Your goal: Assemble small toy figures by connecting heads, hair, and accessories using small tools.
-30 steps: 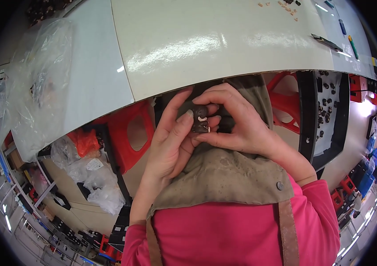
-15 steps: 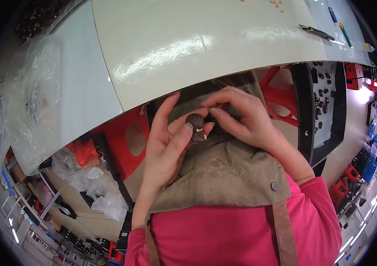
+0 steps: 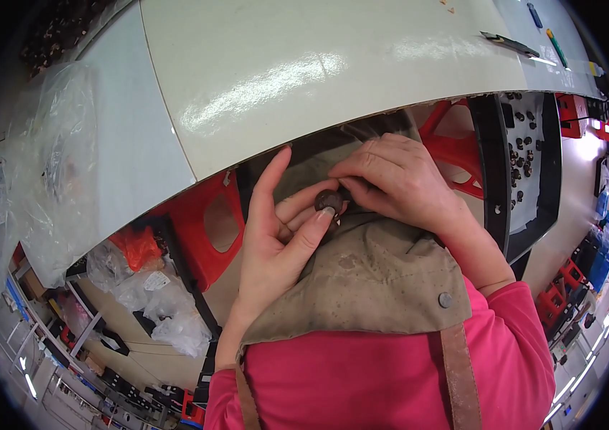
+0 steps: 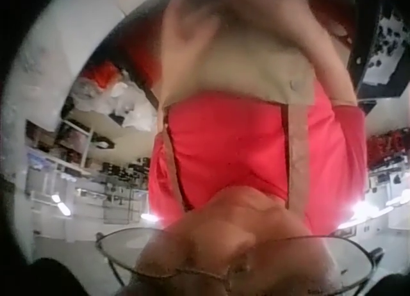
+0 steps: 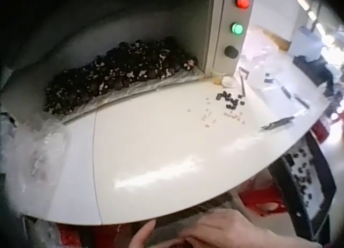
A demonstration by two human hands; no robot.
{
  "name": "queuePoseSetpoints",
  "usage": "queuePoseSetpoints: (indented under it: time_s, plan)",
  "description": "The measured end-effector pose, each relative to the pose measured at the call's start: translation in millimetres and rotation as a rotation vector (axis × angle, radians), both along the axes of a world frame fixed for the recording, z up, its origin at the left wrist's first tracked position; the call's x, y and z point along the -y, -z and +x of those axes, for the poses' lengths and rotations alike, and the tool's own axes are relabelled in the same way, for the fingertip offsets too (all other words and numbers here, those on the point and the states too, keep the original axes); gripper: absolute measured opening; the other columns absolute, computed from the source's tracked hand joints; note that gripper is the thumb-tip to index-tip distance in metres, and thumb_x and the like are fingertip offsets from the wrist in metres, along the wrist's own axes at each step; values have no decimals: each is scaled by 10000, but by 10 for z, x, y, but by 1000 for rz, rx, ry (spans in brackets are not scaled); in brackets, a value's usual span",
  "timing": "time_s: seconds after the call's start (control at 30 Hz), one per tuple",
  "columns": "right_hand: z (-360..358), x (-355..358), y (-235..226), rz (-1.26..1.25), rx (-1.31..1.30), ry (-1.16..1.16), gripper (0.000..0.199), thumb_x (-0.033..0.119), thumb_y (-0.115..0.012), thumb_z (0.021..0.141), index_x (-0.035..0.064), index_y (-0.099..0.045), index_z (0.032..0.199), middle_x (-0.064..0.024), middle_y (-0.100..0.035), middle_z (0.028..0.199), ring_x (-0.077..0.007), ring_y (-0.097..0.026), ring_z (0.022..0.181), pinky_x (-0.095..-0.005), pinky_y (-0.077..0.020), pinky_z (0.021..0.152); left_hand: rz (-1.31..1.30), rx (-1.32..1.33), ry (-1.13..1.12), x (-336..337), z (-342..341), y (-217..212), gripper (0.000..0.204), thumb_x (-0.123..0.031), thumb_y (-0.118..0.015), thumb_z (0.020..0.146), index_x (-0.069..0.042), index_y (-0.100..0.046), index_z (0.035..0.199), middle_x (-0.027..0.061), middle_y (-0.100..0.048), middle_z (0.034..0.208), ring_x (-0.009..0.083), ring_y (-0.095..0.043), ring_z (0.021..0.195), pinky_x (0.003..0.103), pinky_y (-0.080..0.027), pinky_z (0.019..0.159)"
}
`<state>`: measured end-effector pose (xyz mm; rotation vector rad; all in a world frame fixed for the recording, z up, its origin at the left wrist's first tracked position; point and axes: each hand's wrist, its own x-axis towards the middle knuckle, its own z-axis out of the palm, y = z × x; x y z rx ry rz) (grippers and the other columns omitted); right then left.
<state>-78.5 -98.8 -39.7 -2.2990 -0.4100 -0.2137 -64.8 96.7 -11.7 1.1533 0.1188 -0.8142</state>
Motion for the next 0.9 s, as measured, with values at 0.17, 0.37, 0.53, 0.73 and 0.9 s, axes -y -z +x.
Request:
queuePoseSetpoints:
  time_s: [0.17, 0.37, 0.53, 0.73, 0.9]
  plan:
    - [-42, -28, -19, 396, -296, 185, 117, 9, -631, 781, 34, -637, 895, -63, -634, 790, -150, -633, 723, -268, -473, 591, -59, -103, -43, 17, 17, -22, 655, -35, -536, 904, -85, -149, 1431, 217, -540, 1198, 231, -590, 1037, 302, -476, 900]
    - [-18, 114, -64, 303, -314, 98, 127, -2, -612, 803, 26, -646, 922, -73, -636, 806, -152, -615, 704, -261, -468, 578, -78, -94, -66, 47, 20, -16, 645, -44, -533, 906, -83, -156, 1429, 232, -533, 1198, 245, -599, 1021, 317, -485, 891]
    - [-38, 107, -43, 291, -255, 34, 148, 6, -647, 766, 35, -651, 911, -72, -636, 789, -206, -610, 689, -285, -471, 581, -64, -77, -59, 85, 4, -12, 639, -38, -528, 907, -85, -160, 1428, 228, -532, 1200, 237, -591, 1036, 307, -479, 897]
    - [-8, 129, -3, 93, -82, -2, 142, 6, -665, 730, 42, -625, 861, -66, -625, 754, -221, -609, 679, -293, -474, 572, -22, -8, -12, 119, -28, -15, 636, -21, -512, 911, -91, -154, 1431, 213, -524, 1221, 225, -582, 1055, 288, -469, 903]
    - [-35, 88, -45, 217, -131, 173, 130, -13, -638, 755, 43, -616, 870, -61, -616, 770, -172, -596, 671, -267, -466, 592, -46, 0, -22, 115, -37, 2, 609, -31, -502, 919, -87, -174, 1429, 207, -514, 1240, 222, -574, 1069, 289, -457, 917]
